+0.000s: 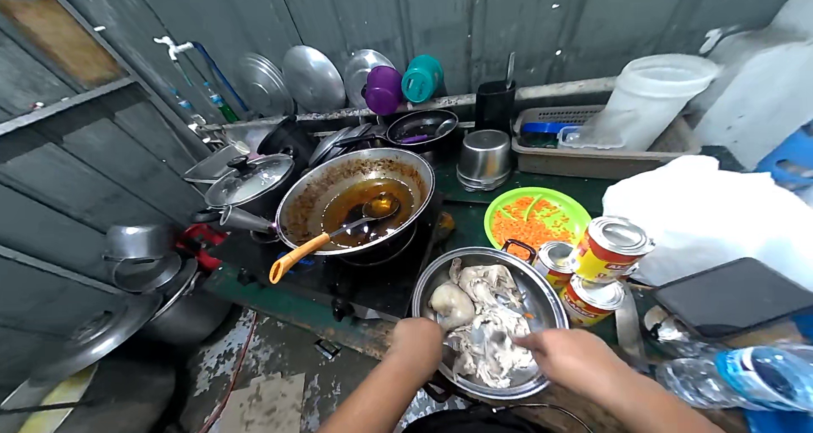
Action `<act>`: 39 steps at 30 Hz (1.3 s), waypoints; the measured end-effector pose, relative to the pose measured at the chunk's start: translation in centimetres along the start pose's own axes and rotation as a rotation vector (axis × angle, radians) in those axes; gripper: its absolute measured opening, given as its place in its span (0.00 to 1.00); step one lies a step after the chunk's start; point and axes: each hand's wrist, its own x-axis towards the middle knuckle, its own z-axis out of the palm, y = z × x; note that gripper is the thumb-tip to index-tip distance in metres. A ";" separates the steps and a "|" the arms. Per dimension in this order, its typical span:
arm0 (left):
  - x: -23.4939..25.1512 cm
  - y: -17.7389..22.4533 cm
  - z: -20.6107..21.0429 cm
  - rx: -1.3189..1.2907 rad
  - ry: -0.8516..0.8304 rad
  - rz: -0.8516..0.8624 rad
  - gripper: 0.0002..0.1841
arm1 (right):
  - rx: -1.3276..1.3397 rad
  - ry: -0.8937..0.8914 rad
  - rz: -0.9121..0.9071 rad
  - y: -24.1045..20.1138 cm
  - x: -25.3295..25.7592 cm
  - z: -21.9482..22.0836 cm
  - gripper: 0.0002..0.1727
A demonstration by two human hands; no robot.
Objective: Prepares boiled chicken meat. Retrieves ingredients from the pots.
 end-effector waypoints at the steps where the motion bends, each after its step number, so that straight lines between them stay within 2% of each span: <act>1: 0.1 0.3 0.0 0.002 -0.002 0.005 0.16 | 0.014 0.046 0.019 -0.1 0.5 -0.4 0.27; 4: 0.3 0.6 -0.3 0.007 -0.012 0.003 0.16 | -0.001 0.068 0.045 -1.5 2.2 0.6 0.30; 8: 0.3 -0.8 -1.3 -0.054 0.027 0.002 0.17 | 0.013 0.004 0.042 -0.5 0.0 0.9 0.27; 11: 1.0 -0.7 -1.7 -0.128 0.057 0.034 0.19 | 0.051 0.064 0.152 1.3 -0.8 0.1 0.27; 13: 1.4 0.3 -1.9 -0.155 0.087 0.054 0.19 | 0.035 0.053 0.209 1.0 -0.3 0.4 0.28; 17: 2.9 2.9 -1.6 -0.117 0.094 0.104 0.18 | 0.031 -0.025 0.169 -0.9 -0.6 1.8 0.30; 20: 4.2 4.0 -1.1 -0.102 0.061 0.132 0.17 | 0.090 -0.028 0.135 0.3 -0.7 2.4 0.29; 24: 4.2 3.2 -1.7 -0.081 0.005 0.137 0.18 | 0.147 -0.019 0.146 2.2 -1.6 0.8 0.27; 27: 3.8 2.9 -1.8 -0.046 -0.010 0.141 0.17 | 0.118 0.033 0.198 2.0 -1.2 0.3 0.28; 31: 3.6 2.6 -1.6 -0.038 -0.012 0.113 0.17 | 0.001 -0.038 0.099 -0.5 -1.2 2.0 0.30; 34: 3.4 2.0 -1.1 -0.086 -0.007 0.076 0.18 | 0.011 -0.095 0.031 0.4 -1.8 2.1 0.27; 39: 1.9 1.7 -0.1 -0.062 0.001 0.092 0.17 | -0.070 -0.001 0.162 2.2 -2.0 -0.2 0.27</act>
